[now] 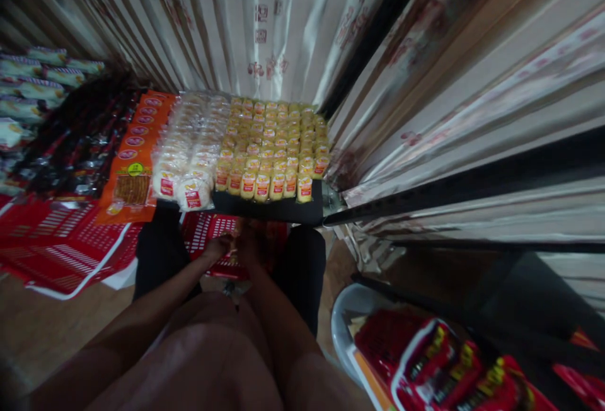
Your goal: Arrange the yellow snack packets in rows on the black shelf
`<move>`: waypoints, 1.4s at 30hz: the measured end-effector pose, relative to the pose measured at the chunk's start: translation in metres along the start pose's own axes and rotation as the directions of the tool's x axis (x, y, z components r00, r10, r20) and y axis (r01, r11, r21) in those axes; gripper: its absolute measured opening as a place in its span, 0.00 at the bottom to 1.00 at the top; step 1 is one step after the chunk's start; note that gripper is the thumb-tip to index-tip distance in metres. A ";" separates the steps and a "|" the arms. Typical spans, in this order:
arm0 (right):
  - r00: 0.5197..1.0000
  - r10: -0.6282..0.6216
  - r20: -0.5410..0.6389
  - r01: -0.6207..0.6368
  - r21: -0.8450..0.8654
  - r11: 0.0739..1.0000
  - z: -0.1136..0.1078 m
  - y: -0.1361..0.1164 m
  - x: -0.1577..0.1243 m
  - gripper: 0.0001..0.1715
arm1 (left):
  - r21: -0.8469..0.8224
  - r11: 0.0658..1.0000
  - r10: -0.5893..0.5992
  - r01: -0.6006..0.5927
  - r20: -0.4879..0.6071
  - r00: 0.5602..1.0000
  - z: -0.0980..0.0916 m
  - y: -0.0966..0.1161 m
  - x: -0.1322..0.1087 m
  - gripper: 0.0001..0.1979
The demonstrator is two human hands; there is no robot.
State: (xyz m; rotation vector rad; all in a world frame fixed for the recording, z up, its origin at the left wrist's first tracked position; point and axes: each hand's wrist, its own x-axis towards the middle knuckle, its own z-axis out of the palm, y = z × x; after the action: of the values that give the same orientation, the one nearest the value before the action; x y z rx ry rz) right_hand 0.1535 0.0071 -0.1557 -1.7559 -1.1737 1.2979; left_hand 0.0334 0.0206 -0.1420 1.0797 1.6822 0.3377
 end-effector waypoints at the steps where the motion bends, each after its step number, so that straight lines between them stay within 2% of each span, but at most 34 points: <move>1: 1.000 0.006 -0.015 -0.006 0.005 1.000 0.000 -0.002 0.001 0.07 | -0.005 1.000 0.003 -0.003 -0.034 0.999 -0.001 0.000 -0.003 0.05; 7: 0.989 -0.022 -0.145 0.031 0.059 0.998 -0.012 -0.026 -0.006 0.10 | -0.024 0.992 0.117 -0.125 -0.218 0.969 -0.004 0.010 -0.030 0.13; 10: 0.975 -0.067 -0.211 0.084 0.072 0.994 -0.024 -0.043 -0.015 0.11 | -0.007 0.970 0.229 -0.244 -0.316 0.921 -0.004 0.017 -0.044 0.16; 13: 0.947 -0.172 -0.270 0.191 0.046 0.981 -0.039 -0.058 -0.025 0.09 | 0.003 0.933 0.331 -0.359 -0.396 0.857 -0.003 0.024 -0.057 0.14; 16: 0.910 -0.286 -0.300 0.300 0.002 0.954 -0.055 -0.071 -0.035 0.07 | -0.014 0.917 0.349 -0.399 -0.457 0.818 -0.003 0.033 -0.068 0.14; 18: 0.898 -0.311 -0.311 0.331 0.012 0.944 -0.065 -0.078 -0.041 0.08 | -0.062 0.917 0.318 -0.395 -0.486 0.814 -0.003 0.041 -0.076 0.16; 20: 0.894 -0.308 -0.326 0.347 0.070 0.935 -0.073 -0.083 -0.048 0.07 | -0.170 0.915 0.256 -0.366 -0.457 0.852 -0.005 0.053 -0.084 0.16; 23: 0.901 -0.270 -0.339 0.358 0.235 0.904 -0.082 -0.090 -0.056 0.05 | -0.346 0.881 0.202 -0.322 -0.340 0.918 -0.011 0.075 -0.098 0.15; 25: 0.920 -0.219 -0.325 0.340 0.384 0.858 -0.086 -0.095 -0.060 0.07 | -0.404 0.851 0.223 -0.335 -0.299 0.928 -0.018 0.092 -0.109 0.13; 29: 0.943 -0.133 -0.304 0.303 0.627 0.718 -0.090 -0.106 -0.065 0.12 | -0.396 0.809 0.339 -0.434 -0.289 0.895 -0.032 0.128 -0.127 0.12; 33: 0.918 -0.119 -0.378 0.362 0.678 0.639 -0.094 -0.119 -0.063 0.12 | -0.374 0.782 0.424 -0.498 -0.266 0.866 -0.036 0.163 -0.128 0.17; 37: 0.891 -0.155 -0.426 0.413 0.623 0.664 -0.105 -0.132 -0.058 0.12 | -0.371 0.748 0.493 -0.550 -0.245 0.835 -0.031 0.197 -0.117 0.14; 42: 0.805 -0.241 -0.542 0.494 0.388 0.778 -0.124 -0.144 -0.050 0.13 | -0.156 0.734 0.602 -0.661 -0.300 0.740 -0.022 0.238 -0.106 0.14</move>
State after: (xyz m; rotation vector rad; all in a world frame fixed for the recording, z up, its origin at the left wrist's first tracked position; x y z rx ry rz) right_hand 0.2259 0.0183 0.0266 -1.2401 -0.7509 0.7746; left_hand 0.1337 0.0746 0.0938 1.4436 1.3541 1.1367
